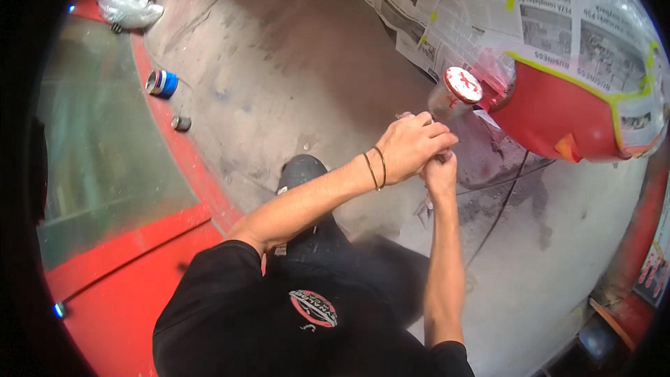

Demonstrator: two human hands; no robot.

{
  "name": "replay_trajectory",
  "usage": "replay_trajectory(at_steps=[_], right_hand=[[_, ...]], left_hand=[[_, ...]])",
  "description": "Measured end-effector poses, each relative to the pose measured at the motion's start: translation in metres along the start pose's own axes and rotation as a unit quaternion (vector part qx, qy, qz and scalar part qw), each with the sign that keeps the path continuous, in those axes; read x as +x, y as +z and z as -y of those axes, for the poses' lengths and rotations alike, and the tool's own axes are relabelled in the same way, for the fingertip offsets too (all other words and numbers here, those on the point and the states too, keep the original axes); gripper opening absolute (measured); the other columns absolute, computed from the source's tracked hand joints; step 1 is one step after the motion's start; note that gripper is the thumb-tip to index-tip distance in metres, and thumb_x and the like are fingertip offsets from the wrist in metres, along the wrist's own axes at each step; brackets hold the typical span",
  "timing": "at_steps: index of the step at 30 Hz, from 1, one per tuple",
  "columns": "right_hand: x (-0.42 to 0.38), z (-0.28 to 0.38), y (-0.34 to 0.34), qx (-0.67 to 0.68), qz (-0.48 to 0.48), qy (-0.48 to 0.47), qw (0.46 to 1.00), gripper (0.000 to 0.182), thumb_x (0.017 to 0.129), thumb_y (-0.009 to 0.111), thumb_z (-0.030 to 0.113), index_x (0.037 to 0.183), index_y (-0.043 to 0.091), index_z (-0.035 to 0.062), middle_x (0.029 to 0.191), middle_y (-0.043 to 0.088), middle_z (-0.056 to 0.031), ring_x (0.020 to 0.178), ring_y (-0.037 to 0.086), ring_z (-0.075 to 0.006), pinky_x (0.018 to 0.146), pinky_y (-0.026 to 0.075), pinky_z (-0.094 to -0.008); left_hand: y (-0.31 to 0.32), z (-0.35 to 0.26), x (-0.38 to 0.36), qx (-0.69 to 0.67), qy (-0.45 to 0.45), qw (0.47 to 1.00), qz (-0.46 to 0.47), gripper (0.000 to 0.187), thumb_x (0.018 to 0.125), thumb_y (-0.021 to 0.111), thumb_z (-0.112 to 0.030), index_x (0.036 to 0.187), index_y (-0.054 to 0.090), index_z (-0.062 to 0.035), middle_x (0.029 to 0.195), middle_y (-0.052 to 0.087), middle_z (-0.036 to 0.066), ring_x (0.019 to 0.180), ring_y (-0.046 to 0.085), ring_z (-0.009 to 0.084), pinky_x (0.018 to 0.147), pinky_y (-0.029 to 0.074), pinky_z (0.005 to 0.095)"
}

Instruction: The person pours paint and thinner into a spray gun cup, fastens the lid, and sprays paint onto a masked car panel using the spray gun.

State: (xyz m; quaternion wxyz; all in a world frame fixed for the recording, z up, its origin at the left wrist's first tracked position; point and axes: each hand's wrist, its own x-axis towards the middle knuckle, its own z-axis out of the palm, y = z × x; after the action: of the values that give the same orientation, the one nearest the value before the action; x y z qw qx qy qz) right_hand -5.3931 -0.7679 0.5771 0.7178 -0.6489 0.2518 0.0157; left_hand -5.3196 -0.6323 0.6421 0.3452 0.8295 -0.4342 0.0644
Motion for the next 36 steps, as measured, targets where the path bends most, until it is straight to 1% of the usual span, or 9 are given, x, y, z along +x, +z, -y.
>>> replay_trajectory(at_steps=[3, 6, 8, 16, 20, 23, 26, 29, 36], right_hand=[[0.013, -0.038, 0.003, 0.005, -0.006, 0.008, 1.000, 0.023, 0.106, 0.063, 0.026, 0.086, 0.062, 0.0152, 0.063, 0.050, 0.0095, 0.048, 0.043, -0.0015, 0.042, 0.028, -0.0248], [0.034, -0.088, 0.012, -0.037, -0.033, -0.093, 0.994, 0.018, 0.106, 0.063, 0.022, 0.090, 0.062, 0.0143, 0.068, 0.053, 0.0072, 0.053, 0.048, -0.0049, 0.045, 0.035, -0.0266], [0.048, -0.117, 0.020, 0.032, -0.028, -0.052, 0.998, 0.011, 0.098, 0.065, 0.011, 0.098, 0.074, 0.0040, 0.086, 0.072, 0.0016, 0.081, 0.062, -0.0074, 0.072, 0.049, -0.0274], [0.050, -0.244, 0.030, -0.033, -0.070, -0.046, 0.996, 0.025, 0.100, 0.059, 0.022, 0.096, 0.071, -0.0001, 0.085, 0.075, -0.0079, 0.085, 0.070, -0.0183, 0.081, 0.055, -0.0349], [0.051, -0.260, 0.038, -0.095, -0.070, 0.005, 0.993, 0.025, 0.098, 0.058, 0.021, 0.103, 0.073, 0.0023, 0.088, 0.077, -0.0096, 0.088, 0.073, -0.0211, 0.084, 0.056, -0.0387], [0.081, -0.280, 0.044, -0.160, -0.050, -0.040, 0.985, 0.033, 0.101, 0.061, 0.036, 0.108, 0.076, 0.0064, 0.081, 0.073, -0.0064, 0.075, 0.064, -0.0171, 0.069, 0.049, -0.0371], [0.115, -0.254, 0.068, -0.121, -0.049, 0.016, 0.991, 0.047, 0.105, 0.062, 0.054, 0.111, 0.075, 0.0097, 0.071, 0.068, -0.0017, 0.052, 0.051, -0.0107, 0.048, 0.037, -0.0332], [0.144, -0.236, 0.107, 0.008, -0.022, 0.012, 1.000, 0.054, 0.104, 0.063, 0.064, 0.114, 0.074, 0.0123, 0.073, 0.068, -0.0007, 0.041, 0.039, -0.0050, 0.038, 0.023, -0.0258], [0.169, -0.196, 0.159, 0.014, 0.041, -0.003, 0.999, 0.055, 0.101, 0.063, 0.068, 0.113, 0.068, 0.0153, 0.077, 0.064, -0.0007, 0.046, 0.036, -0.0048, 0.041, 0.025, -0.0234]], left_hand=[[0.022, 0.049, -0.011, -0.019, 0.058, 0.997, 0.053, 0.034, 0.078, 0.076, -0.009, 0.111, 0.076, -0.0155, 0.114, 0.074, 0.000, 0.106, 0.068, 0.0255, 0.089, 0.060, 0.0386], [0.052, 0.094, -0.018, -0.061, 0.083, 0.989, 0.104, 0.043, 0.071, 0.080, -0.006, 0.113, 0.077, -0.0140, 0.113, 0.077, 0.004, 0.106, 0.071, 0.0287, 0.091, 0.059, 0.0400], [0.072, 0.120, -0.022, -0.070, 0.128, 0.980, 0.133, 0.037, 0.076, 0.080, -0.005, 0.112, 0.078, -0.0127, 0.108, 0.077, 0.006, 0.101, 0.071, 0.0303, 0.091, 0.059, 0.0408], [0.148, 0.171, -0.073, -0.258, 0.084, 0.923, 0.274, 0.017, 0.087, 0.081, -0.005, 0.104, 0.081, -0.0035, 0.097, 0.079, 0.011, 0.083, 0.077, 0.0254, 0.078, 0.061, 0.0358], [0.155, 0.183, -0.077, -0.140, 0.080, 0.921, 0.354, 0.021, 0.086, 0.082, -0.014, 0.106, 0.081, -0.0064, 0.098, 0.080, 0.012, 0.086, 0.077, 0.0289, 0.079, 0.061, 0.0392], [0.145, 0.146, -0.070, 0.083, 0.104, 0.939, 0.317, 0.027, 0.088, 0.081, -0.020, 0.112, 0.078, -0.0098, 0.103, 0.079, 0.012, 0.094, 0.077, 0.0320, 0.083, 0.061, 0.0440], [0.163, 0.090, -0.075, -0.282, 0.243, 0.928, -0.018, 0.026, 0.088, 0.080, -0.025, 0.110, 0.076, -0.0105, 0.109, 0.077, 0.010, 0.103, 0.075, 0.0328, 0.088, 0.060, 0.0475], [0.198, 0.057, -0.113, -0.260, 0.228, 0.932, -0.111, 0.023, 0.086, 0.080, -0.034, 0.082, 0.072, -0.0126, 0.092, 0.073, 0.003, 0.092, 0.069, 0.0232, 0.090, 0.049, 0.0433], [0.203, 0.032, -0.136, -0.298, 0.207, 0.925, -0.115, 0.023, 0.087, 0.077, -0.030, 0.077, 0.072, -0.0105, 0.084, 0.069, 0.003, 0.083, 0.064, 0.0224, 0.094, 0.044, 0.0452]])
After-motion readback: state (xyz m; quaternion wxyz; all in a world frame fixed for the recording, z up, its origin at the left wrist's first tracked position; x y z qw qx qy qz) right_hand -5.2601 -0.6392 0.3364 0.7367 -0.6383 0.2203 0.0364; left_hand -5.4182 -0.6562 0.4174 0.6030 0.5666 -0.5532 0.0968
